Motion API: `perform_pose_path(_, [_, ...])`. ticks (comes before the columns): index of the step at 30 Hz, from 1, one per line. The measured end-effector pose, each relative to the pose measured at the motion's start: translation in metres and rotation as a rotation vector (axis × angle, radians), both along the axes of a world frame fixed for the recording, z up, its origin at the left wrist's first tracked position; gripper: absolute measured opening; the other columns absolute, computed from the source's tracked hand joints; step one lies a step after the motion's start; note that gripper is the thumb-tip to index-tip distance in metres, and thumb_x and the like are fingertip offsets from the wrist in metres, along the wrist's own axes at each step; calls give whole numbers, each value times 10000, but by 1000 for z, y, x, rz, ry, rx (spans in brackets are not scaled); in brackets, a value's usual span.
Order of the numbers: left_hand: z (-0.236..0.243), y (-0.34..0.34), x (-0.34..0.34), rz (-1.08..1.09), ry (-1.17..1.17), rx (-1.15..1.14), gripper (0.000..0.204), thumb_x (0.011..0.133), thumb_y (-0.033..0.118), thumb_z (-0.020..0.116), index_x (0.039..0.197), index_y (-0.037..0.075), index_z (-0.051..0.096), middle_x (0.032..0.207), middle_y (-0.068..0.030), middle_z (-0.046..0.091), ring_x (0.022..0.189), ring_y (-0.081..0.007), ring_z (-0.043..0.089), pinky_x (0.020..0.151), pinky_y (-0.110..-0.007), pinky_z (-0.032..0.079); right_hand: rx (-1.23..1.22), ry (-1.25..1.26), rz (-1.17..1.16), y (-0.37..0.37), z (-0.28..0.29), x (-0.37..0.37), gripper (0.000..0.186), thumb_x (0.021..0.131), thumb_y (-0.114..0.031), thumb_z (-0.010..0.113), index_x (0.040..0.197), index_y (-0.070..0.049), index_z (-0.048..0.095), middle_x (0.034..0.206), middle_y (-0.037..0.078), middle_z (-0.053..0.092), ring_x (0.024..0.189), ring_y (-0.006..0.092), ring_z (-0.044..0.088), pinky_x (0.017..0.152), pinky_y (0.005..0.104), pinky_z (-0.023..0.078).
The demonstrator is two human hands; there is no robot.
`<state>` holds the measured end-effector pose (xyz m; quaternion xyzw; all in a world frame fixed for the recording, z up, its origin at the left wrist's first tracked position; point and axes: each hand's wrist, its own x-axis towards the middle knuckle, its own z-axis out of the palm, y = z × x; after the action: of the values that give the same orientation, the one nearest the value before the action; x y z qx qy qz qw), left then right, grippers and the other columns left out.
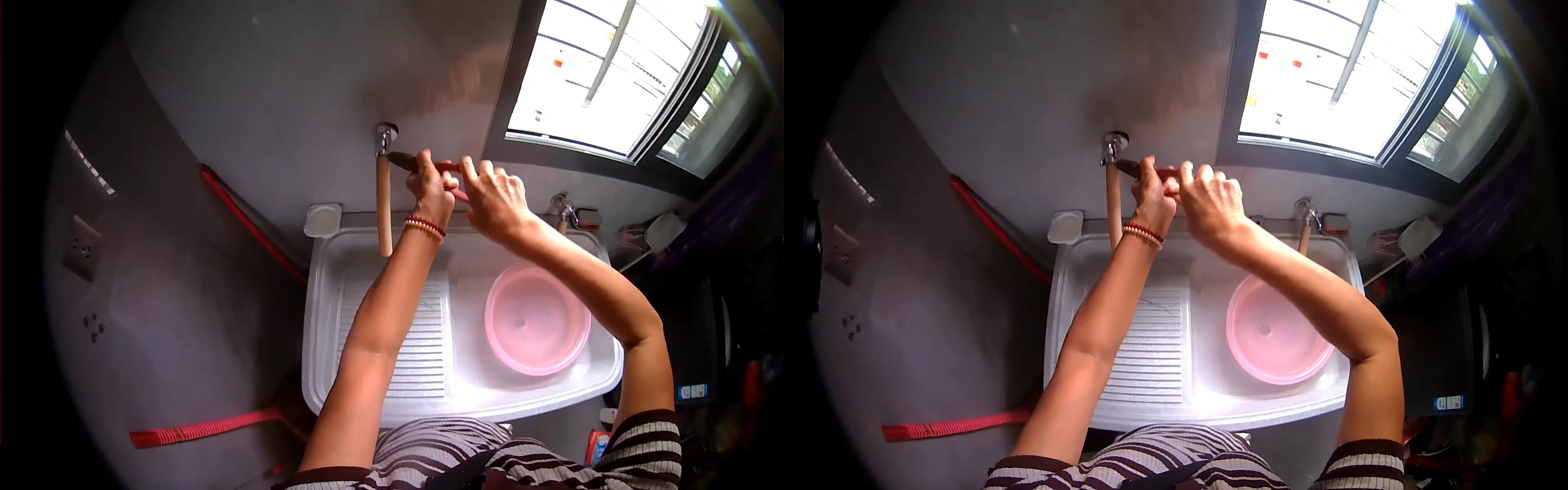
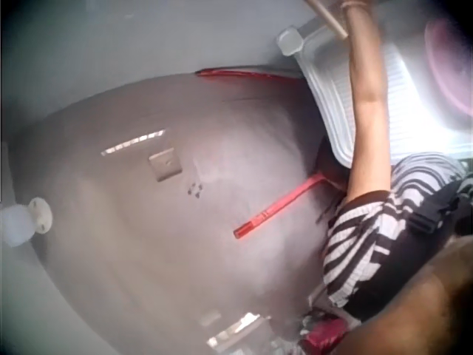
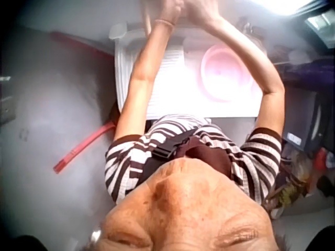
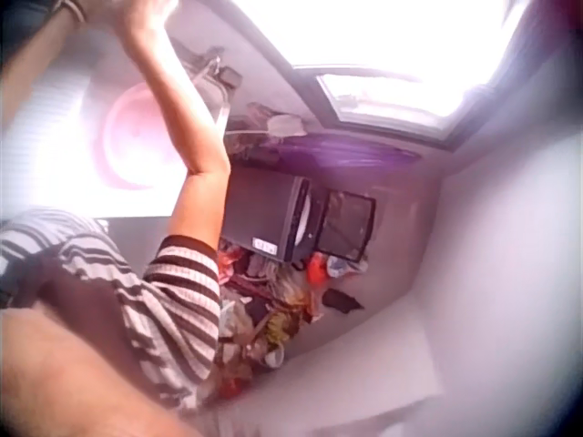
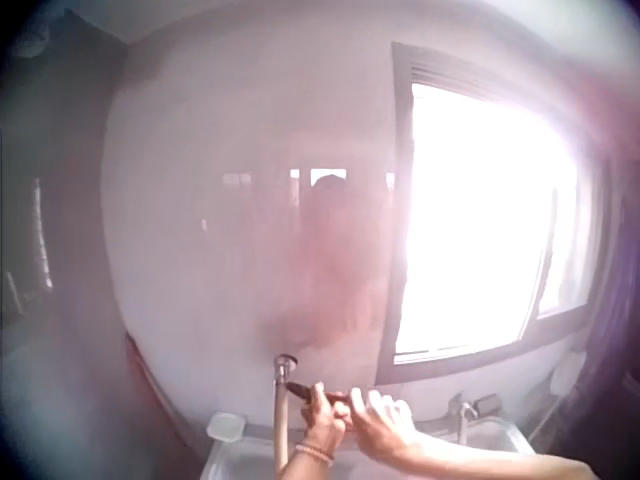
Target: The person repairs a faucet by wrapping wire around the handle and base, using pliers to tighten and cut the wire.
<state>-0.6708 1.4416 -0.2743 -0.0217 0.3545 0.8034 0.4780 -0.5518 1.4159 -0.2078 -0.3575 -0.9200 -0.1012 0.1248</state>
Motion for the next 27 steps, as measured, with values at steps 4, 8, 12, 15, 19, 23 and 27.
perform_pose_path(4, [19, -4, 14, -36, -25, 35, 347, 819, 311, 584, 612, 58, 466, 485, -32, 477, 350, -100, 373, 319, -233, 279, 702, 44, -41, 24, -40, -6, 404, 710, -202, 660, 1032, -14, 502, 821, 72, 514, 707, 167, 515, 620, 306, 440])
perform_pose_path(8, [10, 0, 11, 7, 17, 39, 298, 844, 272, 599, 681, 60, 469, 537, -43, 510, 360, -103, 384, 336, -235, 309, 616, 3, -49, 30, -47, -7, 345, 732, -241, 658, 967, -36, 511, 735, 46, 505, 580, 138, 516, 477, 231, 421])
perform_pose_path(12, [10, 0, 15, 20, 44, -59, 316, 850, 284, 603, 676, 53, 475, 540, -59, 533, 340, -112, 389, 329, -227, 317, 350, 17, -12, 30, -39, -5, 340, 732, -199, 694, 930, -29, 475, 709, 100, 543, 561, 187, 595, 454, 286, 494])
perform_pose_path(15, [19, -8, 13, 11, 103, -158, 346, 854, 329, 622, 696, 53, 484, 546, -59, 531, 346, -123, 384, 343, -246, 328, 105, -5, -21, 26, -29, -5, 409, 650, -97, 727, 934, -11, 445, 732, 166, 568, 602, 269, 638, 482, 339, 520])
perform_pose_path(19, [12, -4, 15, 16, 152, -134, 341, 889, 313, 591, 718, 32, 503, 587, -56, 547, 388, -129, 415, 370, -256, 345, -18, 22, 58, 40, -23, 1, 435, 586, -35, 706, 922, 0, 433, 719, 218, 593, 619, 346, 638, 528, 389, 522])
perform_pose_path(23, [7, 4, 14, -8, 209, -95, 292, 919, 295, 548, 811, 30, 488, 673, -75, 567, 497, -148, 466, 459, -305, 433, -209, -73, 150, 66, -4, 2, 430, 543, -37, 655, 911, 12, 436, 679, 227, 597, 654, 397, 616, 554, 428, 502])
perform_pose_path(27, [0, 18, 11, 33, 278, -179, 277, 936, 272, 516, 823, 21, 488, 659, -85, 554, 499, -167, 485, 484, -327, 462, -236, -75, 181, 83, -9, 2, 433, 566, -61, 660, 947, 15, 468, 699, 225, 605, 678, 403, 619, 573, 429, 508])
